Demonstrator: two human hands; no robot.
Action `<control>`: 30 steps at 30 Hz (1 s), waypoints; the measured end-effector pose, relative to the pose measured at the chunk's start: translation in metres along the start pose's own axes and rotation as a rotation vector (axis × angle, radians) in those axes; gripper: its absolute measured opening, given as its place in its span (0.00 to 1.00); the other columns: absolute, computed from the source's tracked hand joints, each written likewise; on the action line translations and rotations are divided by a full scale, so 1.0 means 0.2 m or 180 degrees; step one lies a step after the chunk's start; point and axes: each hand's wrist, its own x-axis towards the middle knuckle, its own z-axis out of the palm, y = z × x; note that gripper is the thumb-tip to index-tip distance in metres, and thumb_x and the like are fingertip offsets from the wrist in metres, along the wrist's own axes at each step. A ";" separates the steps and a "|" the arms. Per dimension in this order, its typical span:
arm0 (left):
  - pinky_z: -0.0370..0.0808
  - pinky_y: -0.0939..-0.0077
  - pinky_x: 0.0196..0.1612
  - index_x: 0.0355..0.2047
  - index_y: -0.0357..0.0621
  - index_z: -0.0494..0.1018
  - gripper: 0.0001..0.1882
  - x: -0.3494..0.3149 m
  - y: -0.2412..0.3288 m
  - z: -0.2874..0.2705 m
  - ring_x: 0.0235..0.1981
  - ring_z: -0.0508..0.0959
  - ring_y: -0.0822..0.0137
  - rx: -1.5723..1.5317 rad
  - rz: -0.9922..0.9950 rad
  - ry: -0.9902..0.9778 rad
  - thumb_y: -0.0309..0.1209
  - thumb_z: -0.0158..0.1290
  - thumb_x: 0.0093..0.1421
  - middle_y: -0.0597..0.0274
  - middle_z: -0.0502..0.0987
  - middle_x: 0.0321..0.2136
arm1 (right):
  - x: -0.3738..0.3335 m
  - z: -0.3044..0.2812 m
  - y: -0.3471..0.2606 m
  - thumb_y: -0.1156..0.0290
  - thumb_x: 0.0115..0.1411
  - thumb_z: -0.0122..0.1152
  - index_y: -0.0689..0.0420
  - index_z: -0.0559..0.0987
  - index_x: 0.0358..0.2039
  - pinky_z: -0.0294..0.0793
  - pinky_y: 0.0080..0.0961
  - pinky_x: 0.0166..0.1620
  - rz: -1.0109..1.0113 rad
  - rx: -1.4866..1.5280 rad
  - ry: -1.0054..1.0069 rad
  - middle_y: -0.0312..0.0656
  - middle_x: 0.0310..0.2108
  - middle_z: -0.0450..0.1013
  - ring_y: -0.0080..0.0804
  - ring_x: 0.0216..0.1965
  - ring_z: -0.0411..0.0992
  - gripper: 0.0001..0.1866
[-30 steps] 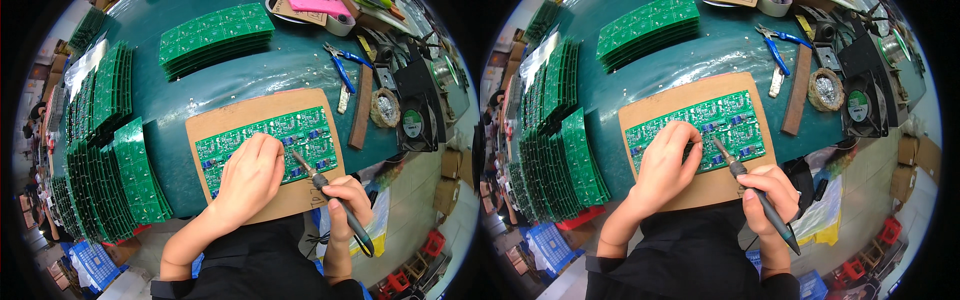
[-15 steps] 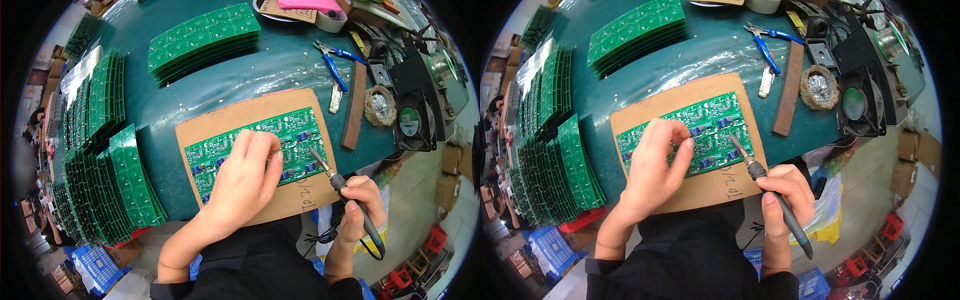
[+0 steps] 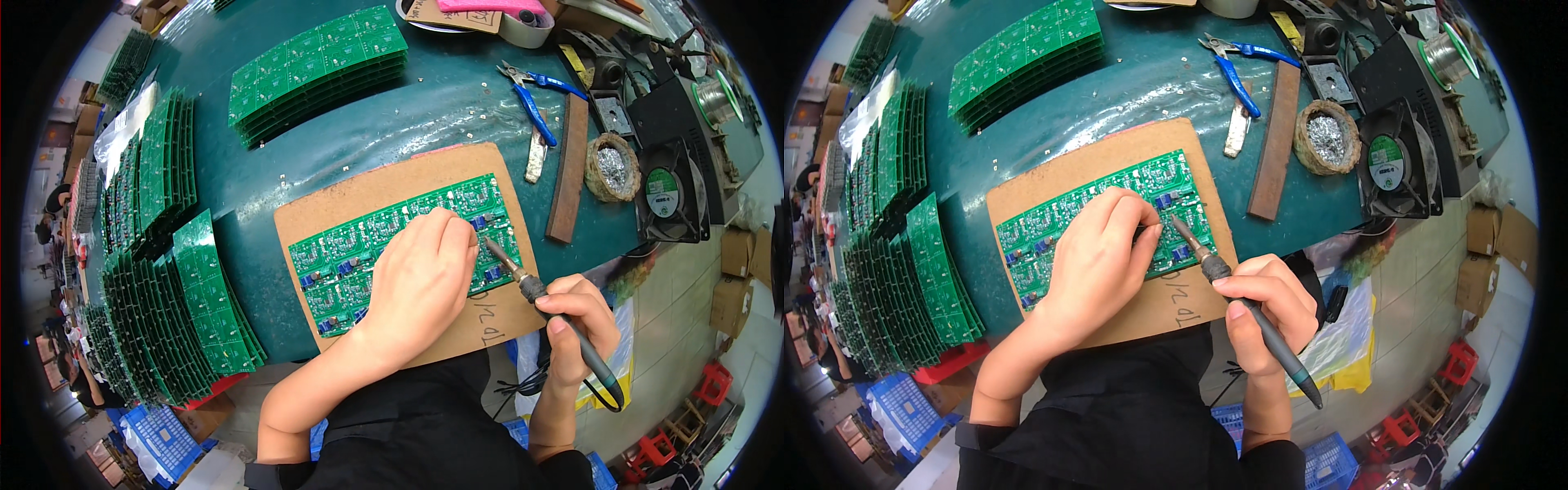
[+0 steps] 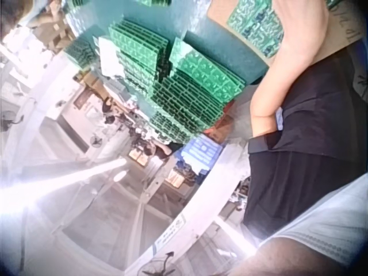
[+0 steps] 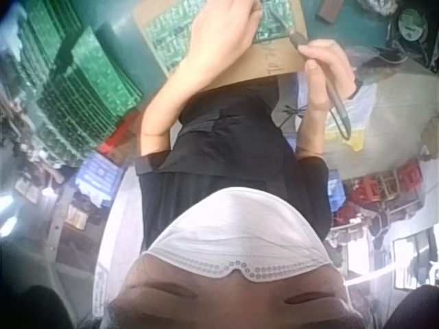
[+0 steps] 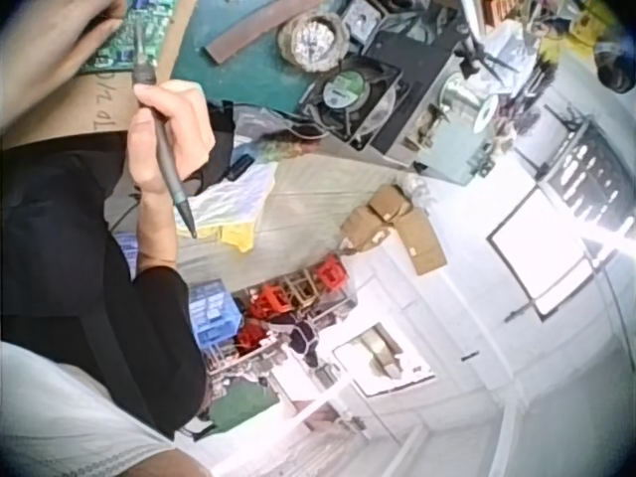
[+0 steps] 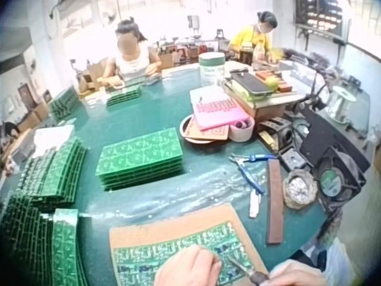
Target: The person solders components onto circuit boards using a soldering iron, repeatedly taking boards from a stack, placing them on a board, soldering components, and setting the completed boards aside.
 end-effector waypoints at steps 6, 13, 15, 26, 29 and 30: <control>0.72 0.62 0.39 0.33 0.40 0.70 0.08 0.00 0.02 -0.01 0.35 0.75 0.53 -0.0058 0.0031 0.0087 0.21 0.57 0.54 0.55 0.73 0.32 | 0.02 -0.12 0.05 0.74 0.54 0.58 0.67 0.80 0.35 0.69 0.26 0.38 -0.0258 -0.0953 0.0869 0.46 0.31 0.73 0.34 0.33 0.71 0.11; 0.72 0.61 0.42 0.34 0.38 0.70 0.08 -0.06 -0.03 -0.10 0.38 0.75 0.51 -0.0229 0.0006 0.0137 0.18 0.54 0.53 0.52 0.73 0.33 | 0.04 -0.15 0.11 0.80 0.61 0.59 0.57 0.80 0.50 0.70 0.24 0.38 0.0023 -0.2452 0.0871 0.41 0.34 0.68 0.29 0.33 0.69 0.16; 0.73 0.61 0.43 0.36 0.39 0.72 0.09 -0.10 -0.04 -0.19 0.39 0.76 0.50 -0.0300 -0.0087 0.0341 0.16 0.53 0.54 0.51 0.74 0.35 | -0.06 -0.13 0.10 0.80 0.64 0.57 0.61 0.77 0.50 0.74 0.27 0.37 0.0185 -0.1458 0.0789 0.43 0.29 0.74 0.29 0.30 0.73 0.14; 0.69 0.58 0.53 0.38 0.38 0.74 0.10 -0.18 -0.38 -0.40 0.47 0.73 0.46 0.0449 -0.0405 -0.0141 0.24 0.55 0.54 0.48 0.75 0.41 | -0.03 0.17 0.11 0.82 0.51 0.69 0.59 0.73 0.38 0.68 0.22 0.37 -0.0172 -0.1590 0.0054 0.38 0.32 0.69 0.26 0.30 0.64 0.16; 0.74 0.60 0.45 0.32 0.39 0.72 0.08 -0.21 -0.27 -0.55 0.40 0.76 0.50 0.0002 -0.0225 -0.0244 0.26 0.56 0.52 0.51 0.75 0.33 | -0.03 0.15 0.05 0.84 0.56 0.65 0.59 0.70 0.40 0.69 0.19 0.39 0.0066 -0.0948 0.0428 0.39 0.40 0.72 0.22 0.33 0.66 0.15; 0.74 0.62 0.41 0.31 0.39 0.72 0.07 -0.26 -0.19 -0.62 0.37 0.77 0.52 -0.0168 -0.0319 -0.0327 0.27 0.56 0.51 0.53 0.75 0.30 | -0.04 0.14 0.06 0.85 0.57 0.64 0.59 0.68 0.41 0.69 0.19 0.40 -0.0065 -0.0601 0.0425 0.42 0.42 0.71 0.21 0.34 0.66 0.16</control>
